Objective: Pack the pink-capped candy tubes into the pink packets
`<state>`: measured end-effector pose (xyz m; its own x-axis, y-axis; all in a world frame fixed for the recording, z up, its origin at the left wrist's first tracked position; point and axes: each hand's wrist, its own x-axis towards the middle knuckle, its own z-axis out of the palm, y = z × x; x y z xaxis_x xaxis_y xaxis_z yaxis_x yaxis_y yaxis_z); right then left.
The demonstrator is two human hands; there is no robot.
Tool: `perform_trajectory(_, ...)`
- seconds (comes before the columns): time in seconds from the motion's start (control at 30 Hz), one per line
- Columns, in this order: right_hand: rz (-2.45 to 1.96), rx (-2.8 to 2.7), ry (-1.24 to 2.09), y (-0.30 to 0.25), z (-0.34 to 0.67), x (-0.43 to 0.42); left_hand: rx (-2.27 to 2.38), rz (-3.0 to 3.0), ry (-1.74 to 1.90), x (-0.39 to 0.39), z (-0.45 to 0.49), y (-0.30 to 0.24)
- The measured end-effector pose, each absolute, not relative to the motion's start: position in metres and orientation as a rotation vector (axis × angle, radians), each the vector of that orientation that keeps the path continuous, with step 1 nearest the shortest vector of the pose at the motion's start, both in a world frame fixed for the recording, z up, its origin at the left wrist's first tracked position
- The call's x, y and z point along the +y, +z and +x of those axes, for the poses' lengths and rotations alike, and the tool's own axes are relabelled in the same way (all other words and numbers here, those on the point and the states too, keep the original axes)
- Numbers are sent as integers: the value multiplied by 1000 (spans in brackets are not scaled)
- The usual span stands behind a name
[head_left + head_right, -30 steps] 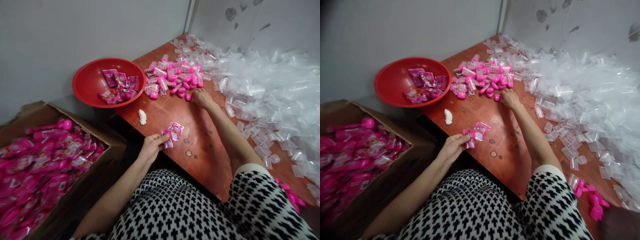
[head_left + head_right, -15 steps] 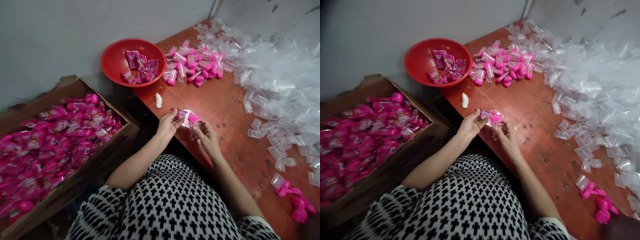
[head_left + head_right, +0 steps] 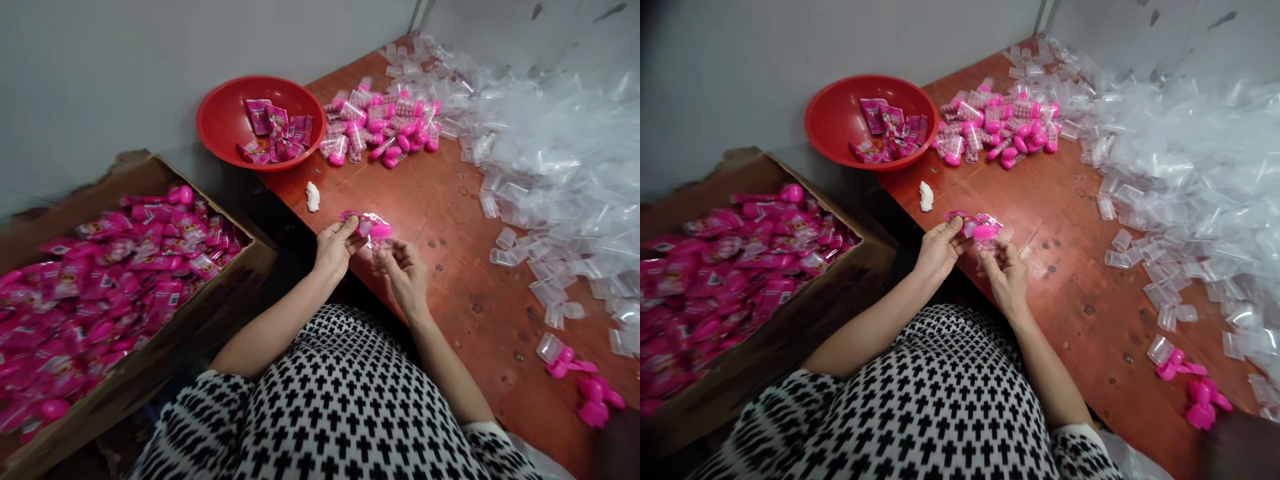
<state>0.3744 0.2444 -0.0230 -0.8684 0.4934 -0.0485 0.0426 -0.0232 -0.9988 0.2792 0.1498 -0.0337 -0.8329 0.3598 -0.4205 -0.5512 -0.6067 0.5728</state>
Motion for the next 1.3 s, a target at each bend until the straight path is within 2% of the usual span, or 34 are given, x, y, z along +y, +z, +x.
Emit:
perform_trajectory(0.33,-602,-1918,1964,-31,374,240,926,-136,2325,152,282,-26)
perform_trajectory(0.5,-593,-1907,1851,-37,372,239,974,-49,2273,155,286,-26)
perform_trajectory(0.73,-607,-1733,2141,-34,366,240,1129,-61,2197,155,285,-30)
perform_trajectory(1.07,-548,-2039,1644,-50,372,242,1085,-140,2196,156,286,-29)
perform_trajectory(1.3,-609,-1726,2161,-39,367,237,1166,-6,2129,150,278,-31)
